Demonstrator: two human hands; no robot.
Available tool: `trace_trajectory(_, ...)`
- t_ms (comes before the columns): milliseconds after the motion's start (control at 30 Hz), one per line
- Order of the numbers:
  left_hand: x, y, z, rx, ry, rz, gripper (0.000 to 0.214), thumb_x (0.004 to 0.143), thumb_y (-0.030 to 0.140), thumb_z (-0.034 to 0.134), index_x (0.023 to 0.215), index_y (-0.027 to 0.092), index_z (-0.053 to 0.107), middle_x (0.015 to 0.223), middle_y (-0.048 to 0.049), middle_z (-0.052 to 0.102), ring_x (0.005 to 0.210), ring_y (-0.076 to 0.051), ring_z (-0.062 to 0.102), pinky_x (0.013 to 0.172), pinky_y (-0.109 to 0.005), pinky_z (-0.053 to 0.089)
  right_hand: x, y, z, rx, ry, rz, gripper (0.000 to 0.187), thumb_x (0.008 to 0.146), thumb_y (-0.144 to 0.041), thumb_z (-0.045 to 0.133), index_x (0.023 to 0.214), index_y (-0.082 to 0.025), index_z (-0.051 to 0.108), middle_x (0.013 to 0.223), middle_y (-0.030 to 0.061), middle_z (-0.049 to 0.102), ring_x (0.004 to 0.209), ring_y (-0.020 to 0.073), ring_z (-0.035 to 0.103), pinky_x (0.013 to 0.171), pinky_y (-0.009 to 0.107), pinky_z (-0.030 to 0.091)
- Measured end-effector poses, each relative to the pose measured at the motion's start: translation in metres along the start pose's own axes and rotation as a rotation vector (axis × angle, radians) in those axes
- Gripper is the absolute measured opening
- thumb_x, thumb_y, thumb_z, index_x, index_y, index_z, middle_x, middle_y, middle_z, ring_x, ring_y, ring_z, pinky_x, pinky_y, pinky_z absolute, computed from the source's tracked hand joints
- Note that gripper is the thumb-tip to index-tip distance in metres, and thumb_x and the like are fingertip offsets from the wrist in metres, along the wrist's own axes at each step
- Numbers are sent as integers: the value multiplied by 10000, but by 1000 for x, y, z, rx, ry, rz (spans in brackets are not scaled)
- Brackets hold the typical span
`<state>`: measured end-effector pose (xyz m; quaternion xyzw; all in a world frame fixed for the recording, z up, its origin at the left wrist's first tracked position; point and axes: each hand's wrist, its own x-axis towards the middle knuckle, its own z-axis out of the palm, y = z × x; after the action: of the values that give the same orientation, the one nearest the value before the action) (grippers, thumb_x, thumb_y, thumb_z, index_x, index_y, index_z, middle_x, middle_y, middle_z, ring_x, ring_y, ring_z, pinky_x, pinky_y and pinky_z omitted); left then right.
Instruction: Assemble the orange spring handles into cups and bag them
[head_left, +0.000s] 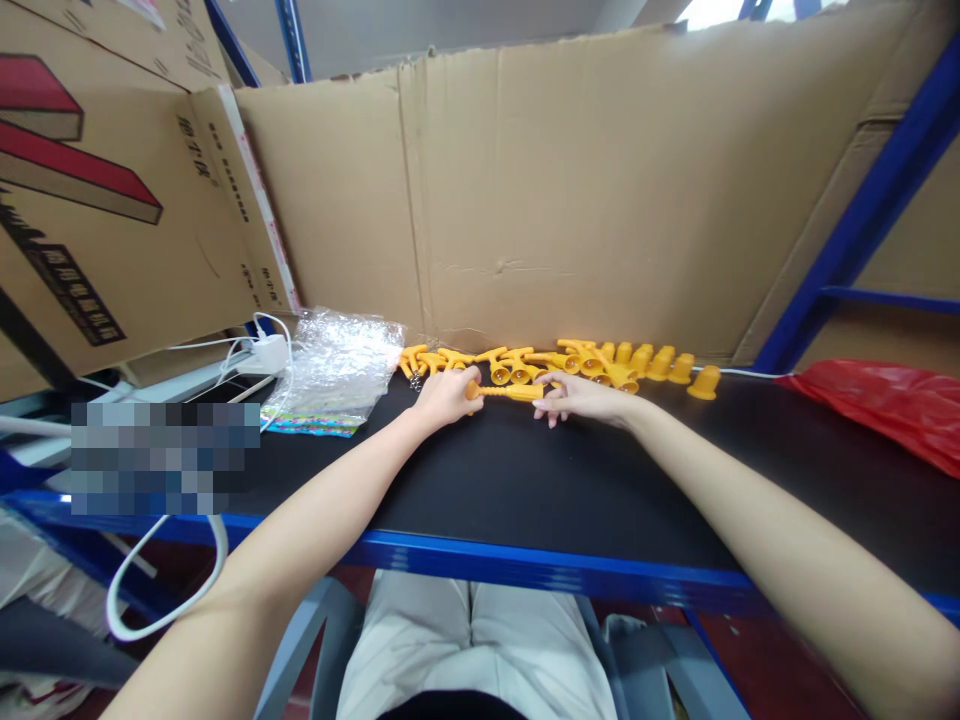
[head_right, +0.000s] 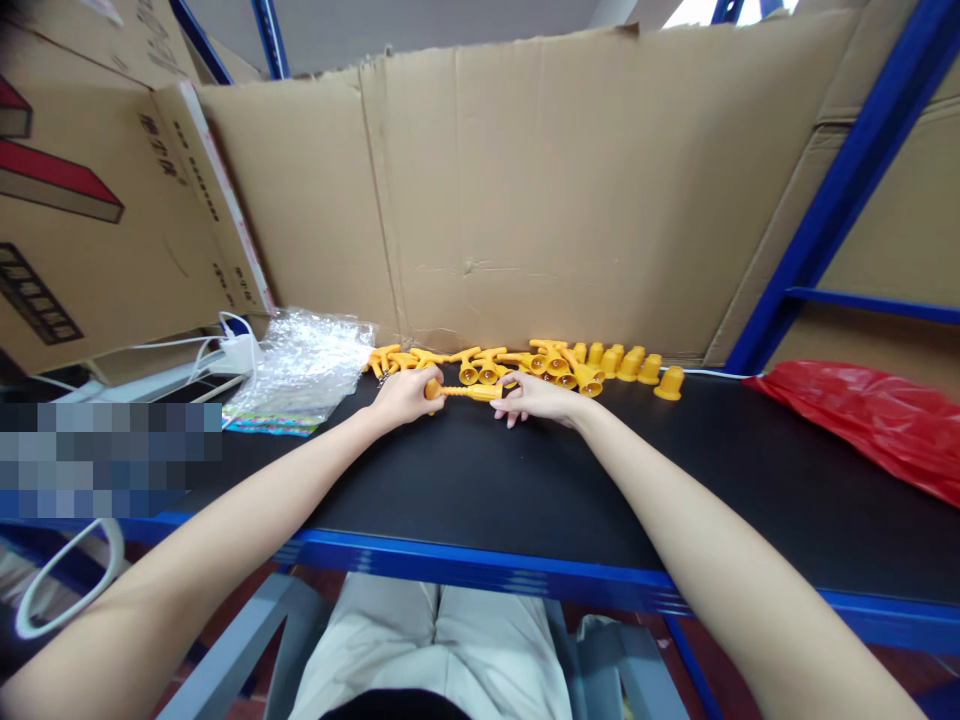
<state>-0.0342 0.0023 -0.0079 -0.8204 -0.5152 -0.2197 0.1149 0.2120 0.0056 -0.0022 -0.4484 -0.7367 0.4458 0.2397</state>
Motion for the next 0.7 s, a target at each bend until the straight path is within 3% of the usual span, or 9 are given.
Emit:
trace_trajectory(100, 0, 0, 0, -3, 2, 5, 265, 720, 326, 555, 966, 229, 569, 820, -23, 640, 761, -194, 601, 622, -260, 422, 0, 2, -1, 7, 2, -26, 489, 694, -384, 682, 1034, -175, 399, 804, 59, 675, 578, 115, 592, 537, 238, 398)
trace_trajectory(233, -1, -1, 0, -2, 1, 7, 270, 719, 319, 554, 973, 230, 566, 831, -26, 637, 770, -195, 598, 636, -265, 425, 2, 2, 1, 11, -33, -48, 356, 775, -500, 552, 823, -159, 459, 761, 79, 680, 540, 103, 581, 501, 224, 369)
trace_trajectory(333, -1, -2, 1, -6, -4, 4, 267, 715, 317, 553, 968, 231, 564, 814, -21, 635, 764, -193, 597, 630, -262, 421, 4, 0, 3, 36, 12, -1, 448, 810, -584, 429, 705, -149, 468, 686, 93, 670, 494, 100, 564, 466, 220, 343)
trace_trajectory(433, 0, -2, 1, -5, 0, -10, 259, 710, 320, 554, 954, 233, 567, 799, -16, 634, 751, -191, 597, 622, -259, 417, 5, 0, 5, 14, 51, 13, 493, 802, -606, 419, 687, -134, 504, 657, 97, 661, 472, 96, 548, 456, 222, 331)
trace_trajectory(567, 0, -2, -1, -3, -15, -43, 266, 703, 320, 558, 955, 235, 568, 797, -11, 634, 752, -187, 598, 626, -253, 418, 3, -1, 5, -15, 17, -17, 463, 792, -576, 467, 774, -121, 549, 723, 93, 668, 521, 95, 552, 481, 224, 339)
trace_trajectory(633, 0, -1, -2, -6, -19, -40, 268, 702, 321, 560, 956, 237, 569, 799, -11, 634, 757, -189, 600, 625, -254, 419, 2, 0, 4, -13, -9, -25, 425, 762, -507, 562, 953, -129, 543, 781, 77, 671, 564, 100, 562, 505, 228, 355)
trace_trajectory(700, 0, 0, -3, -8, -22, -35, 267, 703, 323, 561, 956, 237, 570, 801, -12, 636, 760, -192, 603, 627, -256, 421, 1, 1, 3, 2, -10, -26, 521, 727, -433, 636, 1128, -149, 462, 813, 62, 670, 589, 108, 569, 527, 235, 374)
